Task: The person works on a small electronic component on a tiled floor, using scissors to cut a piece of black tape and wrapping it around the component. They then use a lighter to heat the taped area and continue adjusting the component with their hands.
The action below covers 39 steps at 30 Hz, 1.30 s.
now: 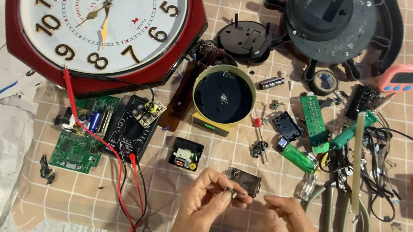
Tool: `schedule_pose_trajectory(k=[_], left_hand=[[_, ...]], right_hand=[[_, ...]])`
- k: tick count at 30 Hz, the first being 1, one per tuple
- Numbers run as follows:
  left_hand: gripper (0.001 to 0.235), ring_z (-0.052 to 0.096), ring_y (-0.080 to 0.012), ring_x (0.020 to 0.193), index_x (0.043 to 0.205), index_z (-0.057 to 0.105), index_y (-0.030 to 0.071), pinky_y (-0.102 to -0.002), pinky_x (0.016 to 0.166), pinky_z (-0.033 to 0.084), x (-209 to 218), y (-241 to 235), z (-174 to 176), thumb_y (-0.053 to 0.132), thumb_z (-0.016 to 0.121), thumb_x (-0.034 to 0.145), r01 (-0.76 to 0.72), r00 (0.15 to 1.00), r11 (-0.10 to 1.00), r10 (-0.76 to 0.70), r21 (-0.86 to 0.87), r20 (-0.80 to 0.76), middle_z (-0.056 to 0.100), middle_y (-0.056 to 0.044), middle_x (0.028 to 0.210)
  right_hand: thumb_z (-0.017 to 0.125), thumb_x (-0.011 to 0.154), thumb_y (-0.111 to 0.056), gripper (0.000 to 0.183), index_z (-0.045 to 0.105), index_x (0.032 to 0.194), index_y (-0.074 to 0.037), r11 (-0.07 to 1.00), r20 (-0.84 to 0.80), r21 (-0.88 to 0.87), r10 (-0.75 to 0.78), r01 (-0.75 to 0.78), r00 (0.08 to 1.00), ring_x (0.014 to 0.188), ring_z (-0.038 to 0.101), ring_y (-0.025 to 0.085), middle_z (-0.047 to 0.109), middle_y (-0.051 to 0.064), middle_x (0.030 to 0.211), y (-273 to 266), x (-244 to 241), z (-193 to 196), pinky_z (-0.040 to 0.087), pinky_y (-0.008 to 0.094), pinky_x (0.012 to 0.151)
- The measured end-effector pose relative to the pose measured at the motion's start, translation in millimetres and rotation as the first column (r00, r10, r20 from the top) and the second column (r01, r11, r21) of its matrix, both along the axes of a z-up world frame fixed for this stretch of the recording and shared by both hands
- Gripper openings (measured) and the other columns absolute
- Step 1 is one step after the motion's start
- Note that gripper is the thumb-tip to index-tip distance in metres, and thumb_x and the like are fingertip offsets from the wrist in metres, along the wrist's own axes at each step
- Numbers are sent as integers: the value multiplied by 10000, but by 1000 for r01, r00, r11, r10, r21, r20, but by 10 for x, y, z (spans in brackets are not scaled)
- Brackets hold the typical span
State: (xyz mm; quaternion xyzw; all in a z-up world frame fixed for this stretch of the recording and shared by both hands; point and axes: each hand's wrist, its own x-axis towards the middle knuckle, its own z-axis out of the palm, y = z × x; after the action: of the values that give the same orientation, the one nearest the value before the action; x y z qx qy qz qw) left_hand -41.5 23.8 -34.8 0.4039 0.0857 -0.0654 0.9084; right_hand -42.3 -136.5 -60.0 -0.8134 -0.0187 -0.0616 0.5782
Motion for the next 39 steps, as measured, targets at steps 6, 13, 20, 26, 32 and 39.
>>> schedule_pose_trajectory(k=[6,13,20,26,32,39], left_hand=[[151,630,-214,744,954,502,-30,-302,708,525,98,-25,103,10,515,809,14,1000,997,-13,70,-15,602,-139,791],[155,632,-222,734,953,514,-48,-289,687,524,143,-65,79,1,533,807,26,997,999,-24,32,-71,616,-158,787],[168,636,-217,717,937,515,-52,-274,681,527,174,-68,100,17,564,791,28,995,999,-24,43,-94,616,-157,770],[132,625,-186,697,906,529,-50,-273,658,543,160,-83,108,22,550,797,51,997,985,-40,165,-70,611,-141,750],[106,577,-146,667,889,520,-30,-254,634,505,116,-89,93,0,535,789,39,999,968,-29,248,-45,562,-96,733],[120,549,-156,720,894,519,-39,-265,689,476,61,-128,-10,3,554,787,32,979,996,-48,-82,-199,546,-115,807]], right_hand=[[561,741,-30,138,615,838,51,998,-83,24,-53,55,995,421,464,66,591,71,630,-138,-20,-31,317,146,392],[551,757,-49,146,620,842,49,997,-127,30,-61,65,990,434,491,74,594,78,612,-174,13,-63,391,150,416],[544,758,-33,126,614,826,47,995,-123,54,-76,83,989,425,480,75,575,76,578,-155,20,-94,362,146,409],[556,744,-16,97,615,788,48,991,-111,107,-69,81,991,483,536,99,590,92,619,-77,3,-59,428,164,460],[545,749,-27,98,607,781,41,983,-87,179,-18,33,996,542,578,123,615,114,682,48,6,1,498,198,505],[616,661,34,250,549,900,60,962,43,272,13,-24,999,698,577,148,541,157,885,145,-23,-123,512,203,636]])
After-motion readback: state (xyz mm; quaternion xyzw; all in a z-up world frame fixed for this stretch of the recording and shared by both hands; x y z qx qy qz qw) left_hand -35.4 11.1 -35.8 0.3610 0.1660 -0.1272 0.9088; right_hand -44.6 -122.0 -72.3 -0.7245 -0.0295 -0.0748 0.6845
